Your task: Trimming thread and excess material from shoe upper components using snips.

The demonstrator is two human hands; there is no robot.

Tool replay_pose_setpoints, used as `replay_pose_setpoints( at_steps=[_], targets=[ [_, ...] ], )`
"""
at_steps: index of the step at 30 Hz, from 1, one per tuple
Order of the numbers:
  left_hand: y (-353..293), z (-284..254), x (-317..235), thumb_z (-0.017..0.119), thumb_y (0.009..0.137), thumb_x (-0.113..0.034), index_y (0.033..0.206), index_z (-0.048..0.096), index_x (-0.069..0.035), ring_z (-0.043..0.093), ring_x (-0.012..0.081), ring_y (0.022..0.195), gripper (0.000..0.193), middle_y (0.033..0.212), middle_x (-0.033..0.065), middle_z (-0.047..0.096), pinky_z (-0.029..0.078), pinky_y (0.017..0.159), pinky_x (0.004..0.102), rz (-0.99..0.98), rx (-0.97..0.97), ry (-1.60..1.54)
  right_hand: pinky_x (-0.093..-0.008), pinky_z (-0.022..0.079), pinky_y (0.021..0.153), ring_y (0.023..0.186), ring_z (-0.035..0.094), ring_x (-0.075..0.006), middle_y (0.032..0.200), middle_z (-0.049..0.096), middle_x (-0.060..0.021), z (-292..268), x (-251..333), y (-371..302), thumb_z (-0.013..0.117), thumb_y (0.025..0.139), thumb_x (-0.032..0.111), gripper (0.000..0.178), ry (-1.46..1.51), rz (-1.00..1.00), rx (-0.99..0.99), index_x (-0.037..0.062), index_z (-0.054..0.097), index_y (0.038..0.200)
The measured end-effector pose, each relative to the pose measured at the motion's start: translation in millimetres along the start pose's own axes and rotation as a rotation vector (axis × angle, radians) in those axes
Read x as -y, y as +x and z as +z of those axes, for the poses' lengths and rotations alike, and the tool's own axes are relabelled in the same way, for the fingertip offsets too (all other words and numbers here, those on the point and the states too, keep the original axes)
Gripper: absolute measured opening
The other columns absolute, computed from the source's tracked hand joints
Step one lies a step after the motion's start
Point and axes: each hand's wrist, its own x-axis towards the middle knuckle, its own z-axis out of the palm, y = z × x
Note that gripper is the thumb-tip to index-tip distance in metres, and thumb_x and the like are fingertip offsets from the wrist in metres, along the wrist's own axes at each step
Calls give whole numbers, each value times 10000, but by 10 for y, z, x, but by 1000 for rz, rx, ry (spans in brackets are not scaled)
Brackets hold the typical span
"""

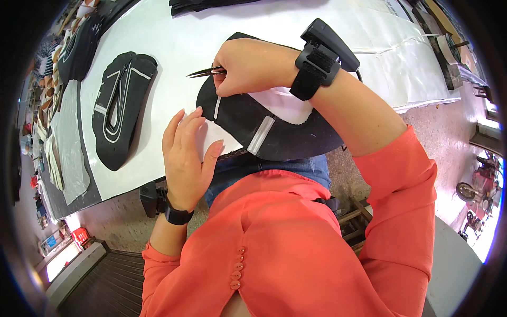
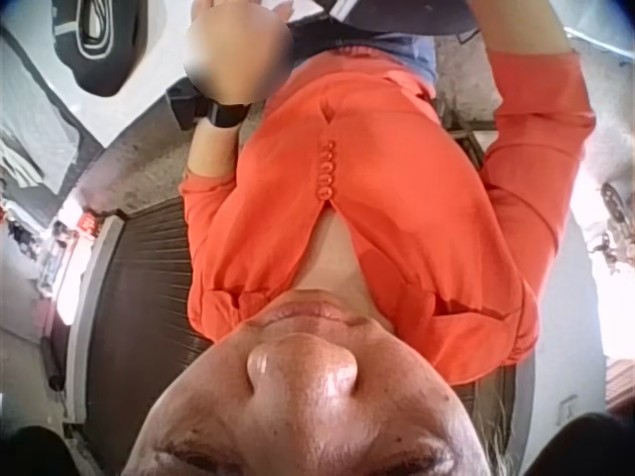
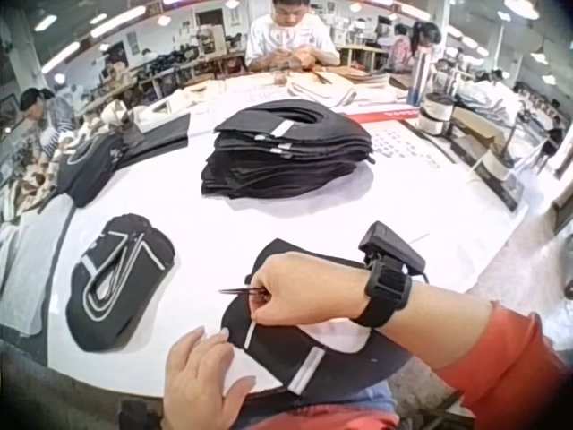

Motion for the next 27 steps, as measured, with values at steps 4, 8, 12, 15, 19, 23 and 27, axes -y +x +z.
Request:
replay_pose_setpoints(
  at_steps=[4, 8, 12, 15, 19, 23, 27],
  targets=[
    [6, -6, -23, 753, 901, -221, 1299, 592, -25, 477, 421, 1344, 472, 1381, 137, 608, 389, 1096, 501, -6, 6, 0, -330, 503, 670, 651, 605, -187, 698, 653, -111, 16, 5, 12, 692, 798, 201, 240, -31, 6, 4, -32, 709, 854],
    [35, -37, -50, 766, 874, -193, 1306, 663, -99, 493, 399, 1316, 454, 1366, 129, 596, 402, 1080, 493, 15, 50, 74, -330, 509, 677, 658, 618, -195, 703, 659, -118, 46, 1, 20, 699, 794, 198, 235, -19, -2, -4, -31, 712, 847],
    [74, -62, -72, 780, 855, -191, 1249, 728, -153, 507, 378, 1292, 400, 1345, 117, 593, 411, 1064, 483, 22, 65, 124, -328, 514, 685, 673, 626, -201, 718, 666, -122, 21, -9, 35, 713, 782, 205, 243, -67, -24, -21, -30, 713, 844],
    [99, -70, -81, 785, 847, -185, 1244, 727, -141, 508, 378, 1288, 404, 1333, 115, 600, 418, 1056, 481, 29, 63, 122, -329, 512, 680, 672, 622, -205, 717, 661, -119, -2, -95, 52, 720, 774, 211, 249, -76, -48, -78, -30, 711, 838],
    [116, -93, -43, 783, 848, -175, 1229, 736, -139, 510, 379, 1282, 385, 1321, 113, 607, 427, 1047, 477, 38, 73, 119, -360, 548, 707, 722, 697, -261, 755, 721, -131, -69, -80, 79, 723, 752, 202, 201, -119, -50, -130, 24, 747, 842],
    [170, -107, -13, 781, 839, -138, 1187, 743, -128, 523, 371, 1265, 350, 1301, 105, 620, 449, 1023, 467, 86, 68, 95, -361, 547, 702, 713, 694, -264, 744, 716, -132, -39, -120, 125, 728, 741, 202, 208, -136, -44, -147, 24, 748, 846],
    [326, -99, 21, 765, 809, -66, 1099, 734, -88, 553, 357, 1233, 293, 1244, 71, 656, 468, 997, 458, 170, 51, 80, -379, 547, 696, 715, 693, -291, 738, 712, -144, -40, -67, 200, 731, 719, 189, 216, -146, 57, -92, 16, 745, 849]
  ],
)
